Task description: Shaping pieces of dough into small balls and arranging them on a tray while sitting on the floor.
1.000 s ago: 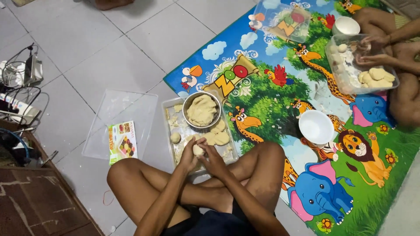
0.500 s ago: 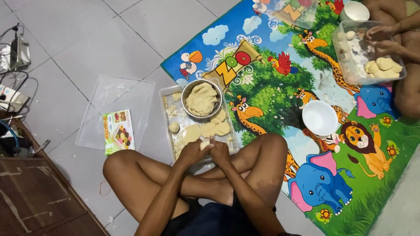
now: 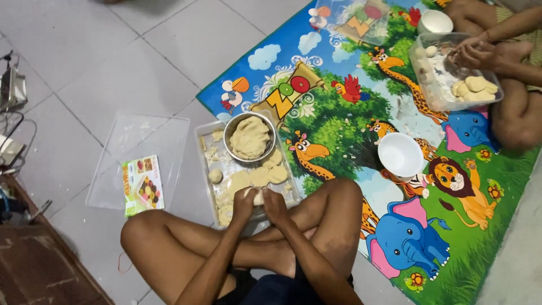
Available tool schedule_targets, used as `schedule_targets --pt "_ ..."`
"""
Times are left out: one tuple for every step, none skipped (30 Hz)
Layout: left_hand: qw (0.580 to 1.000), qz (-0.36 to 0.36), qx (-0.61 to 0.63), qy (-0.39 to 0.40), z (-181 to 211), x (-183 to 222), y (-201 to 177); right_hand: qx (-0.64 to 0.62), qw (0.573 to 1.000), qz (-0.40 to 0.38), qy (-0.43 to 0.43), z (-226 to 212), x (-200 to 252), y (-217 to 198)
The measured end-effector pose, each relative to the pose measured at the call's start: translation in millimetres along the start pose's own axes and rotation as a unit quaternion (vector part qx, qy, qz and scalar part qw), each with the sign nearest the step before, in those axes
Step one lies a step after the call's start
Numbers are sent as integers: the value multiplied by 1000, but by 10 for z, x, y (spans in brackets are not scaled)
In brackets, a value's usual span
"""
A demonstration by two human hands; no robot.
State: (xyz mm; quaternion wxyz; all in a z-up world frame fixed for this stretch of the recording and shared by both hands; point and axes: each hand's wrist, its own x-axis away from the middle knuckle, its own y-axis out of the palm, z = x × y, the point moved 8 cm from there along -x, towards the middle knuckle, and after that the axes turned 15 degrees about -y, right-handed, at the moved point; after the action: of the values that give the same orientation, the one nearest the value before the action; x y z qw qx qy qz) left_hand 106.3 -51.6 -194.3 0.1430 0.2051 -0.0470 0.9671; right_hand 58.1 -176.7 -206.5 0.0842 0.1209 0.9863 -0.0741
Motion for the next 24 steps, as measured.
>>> schedule_targets --pt "998 22 -9 -60 -99 -45 -57 38 999 -24 2 -84 4 36" --pt "992 45 -17 -120 -201 -82 -124 75 996 -49 3 -161 8 78" --pt "991 46 -17 -122 -183 -72 -151 74 996 -51 4 -143 -7 91" --pt "987 18 -63 -146 -203 -68 -127 74 996 -40 -16 -159 -34 93" --pt "979 -11 -108 -173 -238 -35 -101 73 996 -30 -35 -180 -34 91" --pt "979 -10 -108 -176 -267 -21 -81 72 996 -32 -33 -146 -44 93" --pt "984 5 -90 -151 -254 -1 -73 80 995 -12 -55 -157 -46 55" --pt "989 20 -73 -127 -237 25 -66 89 993 8 -78 -173 -44 16" --pt "990 19 -73 -122 -204 62 -33 90 993 9 -82 -158 -49 15" --pt "990 68 -51 -110 -154 109 -81 98 991 18 -87 -150 -51 1" --pt "988 116 -31 -101 -139 209 -153 105 990 26 -88 -139 0 16" --pt "988 116 -32 -100 -233 129 -164 104 990 28 -89 -110 -1 32" --pt "986 105 -34 -124 -371 53 -153 93 991 28 -96 -91 12 45" --pt "984 95 -35 -147 -512 -23 -141 82 991 29 -104 -70 23 57" --pt "984 94 -36 -150 -538 -47 -160 83 991 30 -101 -86 36 66" --pt "978 108 18 -177 -609 -61 -213 89 989 10 -120 -135 45 109" --pt "969 119 74 -201 -666 -104 -219 97 985 -10 -140 -183 24 112" --pt "969 116 75 -203 -763 -131 -193 100 985 -10 -139 -106 58 113" --pt "965 110 106 -212 -865 -174 -178 92 987 -6 -134 -22 68 125" --pt "960 103 138 -221 -967 -217 -160 85 988 -3 -129 62 79 135" --pt "960 101 136 -222 -866 -135 -160 85 988 -1 -127 51 76 123" --pt "955 84 176 -223 -771 -60 -136 75 989 4 -129 37 70 109" --pt "948 67 217 -223 -660 -1 -118 65 989 8 -131 21 43 99" --pt "948 66 216 -223 -573 -5 -142 65 989 9 -131 53 19 93"
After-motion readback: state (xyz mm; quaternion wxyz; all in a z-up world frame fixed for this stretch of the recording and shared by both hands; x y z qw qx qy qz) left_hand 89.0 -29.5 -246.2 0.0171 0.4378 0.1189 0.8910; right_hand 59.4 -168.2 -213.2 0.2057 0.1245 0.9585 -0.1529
